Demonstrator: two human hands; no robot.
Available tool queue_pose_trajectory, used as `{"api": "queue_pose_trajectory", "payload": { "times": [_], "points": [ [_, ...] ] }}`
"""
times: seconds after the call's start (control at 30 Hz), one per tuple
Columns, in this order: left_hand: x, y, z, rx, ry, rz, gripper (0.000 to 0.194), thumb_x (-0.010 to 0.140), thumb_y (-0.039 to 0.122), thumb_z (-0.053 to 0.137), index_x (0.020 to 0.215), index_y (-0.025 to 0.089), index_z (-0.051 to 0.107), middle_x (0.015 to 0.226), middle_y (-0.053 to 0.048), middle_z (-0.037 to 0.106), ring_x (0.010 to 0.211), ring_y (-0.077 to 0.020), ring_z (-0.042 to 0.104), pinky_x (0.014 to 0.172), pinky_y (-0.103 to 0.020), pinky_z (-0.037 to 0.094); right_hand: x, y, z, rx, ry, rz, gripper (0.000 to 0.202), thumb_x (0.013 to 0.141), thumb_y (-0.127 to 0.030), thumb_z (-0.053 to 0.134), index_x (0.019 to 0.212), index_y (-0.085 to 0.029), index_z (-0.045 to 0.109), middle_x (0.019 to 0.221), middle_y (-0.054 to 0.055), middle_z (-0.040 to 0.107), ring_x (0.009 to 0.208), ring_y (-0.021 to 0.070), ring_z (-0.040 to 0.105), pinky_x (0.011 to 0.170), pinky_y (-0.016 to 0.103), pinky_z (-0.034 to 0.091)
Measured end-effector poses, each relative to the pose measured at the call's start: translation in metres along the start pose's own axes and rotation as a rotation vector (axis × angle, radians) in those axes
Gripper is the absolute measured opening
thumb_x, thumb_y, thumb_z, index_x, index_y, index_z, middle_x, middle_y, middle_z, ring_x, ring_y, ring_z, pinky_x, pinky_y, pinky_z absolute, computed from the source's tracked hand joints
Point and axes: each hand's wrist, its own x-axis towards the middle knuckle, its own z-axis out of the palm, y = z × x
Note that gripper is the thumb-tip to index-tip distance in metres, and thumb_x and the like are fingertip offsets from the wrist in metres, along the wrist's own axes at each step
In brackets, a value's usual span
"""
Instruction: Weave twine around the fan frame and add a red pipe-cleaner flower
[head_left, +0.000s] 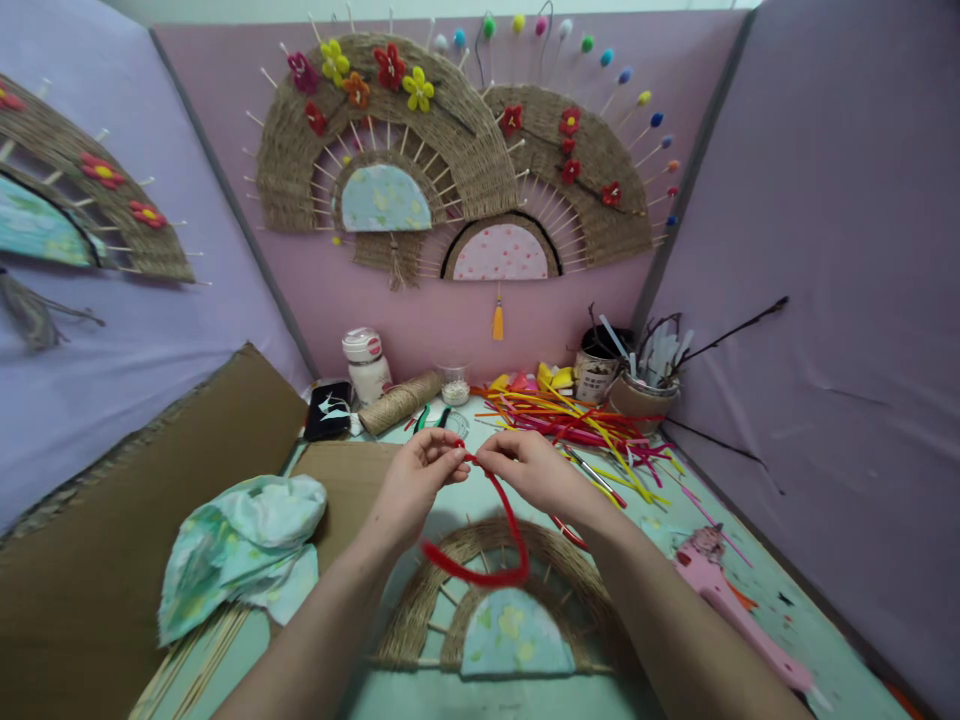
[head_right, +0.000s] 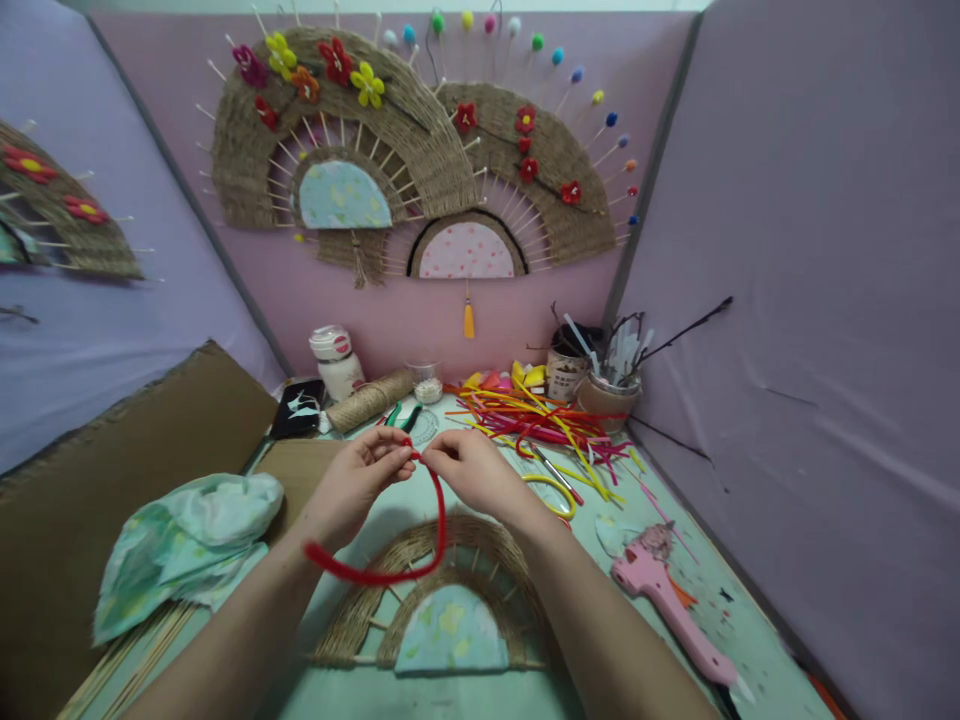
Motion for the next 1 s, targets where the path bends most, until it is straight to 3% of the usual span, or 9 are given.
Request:
{"api": "queue_pose_trajectory", "payload": {
  "times": [0.17,0.3,0.43,0.63,0.87,1.0],
  "points": [
    [-0.002,0.001,0.001,-0.002,-0.021,-0.016,0.027,0.065,0.031,0.073,0.081,0.014,0.06,0.074,-0.002,0.064,0.065,-0.0105,0.06,0.067,-0.025,0.049,-0.002,-0.002,-0.003,0.171,-0.107,0.136,0.022,0.077,-0.033,0.056,0.07,-0.014,0.064,0.057,-0.003,0.051,0.051,0.0075,0.038,0.049,0.02,0.027],
    [-0.002,0.002,0.001,0.006,-0.01,-0.017,0.026,0.065,0.032,0.073,0.08,0.014,0.061,0.072,-0.001,0.063,0.065,-0.011,0.059,0.068,-0.026,0.048,-0.002,-0.002,-0.001,0.206,-0.058,0.163,0.02,0.075,-0.033,0.058,0.071,-0.013,0.064,0.056,-0.004,0.047,0.051,0.0071,0.035,0.048,0.02,0.026],
    [-0.002,0.002,0.0,0.011,-0.034,0.004,0.024,0.065,0.032,0.073,0.075,0.014,0.063,0.073,-0.002,0.062,0.069,-0.0115,0.057,0.07,-0.025,0.046,0.0,0.0,0.001,0.17,0.036,0.105,0.017,0.075,-0.028,0.057,0.071,-0.013,0.063,0.062,-0.002,0.053,0.058,0.0087,0.042,0.053,0.02,0.031],
    [-0.003,0.001,0.0,0.05,-0.039,0.008,0.025,0.064,0.035,0.073,0.074,0.014,0.063,0.068,0.0,0.059,0.065,-0.011,0.054,0.065,-0.024,0.044,0.003,0.001,0.004,0.096,0.043,0.04,0.012,0.074,-0.02,0.056,0.073,-0.013,0.065,0.068,0.001,0.061,0.065,0.0116,0.051,0.062,0.023,0.038],
    [-0.001,0.001,0.001,0.145,-0.007,0.026,0.027,0.066,0.036,0.07,0.074,0.012,0.062,0.065,-0.001,0.059,0.061,-0.0111,0.053,0.059,-0.023,0.043,0.0,-0.001,0.01,-0.209,0.246,-0.136,0.01,0.079,-0.016,0.056,0.071,-0.017,0.062,0.073,0.001,0.059,0.07,0.013,0.051,0.065,0.025,0.037],
    [0.0,0.001,0.0,0.172,-0.015,0.027,0.026,0.067,0.036,0.068,0.075,0.012,0.061,0.061,0.0,0.056,0.055,-0.01,0.049,0.053,-0.022,0.039,-0.003,-0.004,0.012,-0.312,0.287,-0.215,0.011,0.083,-0.016,0.054,0.074,-0.017,0.059,0.077,0.002,0.055,0.074,0.0141,0.051,0.065,0.025,0.038]
  ]
}}
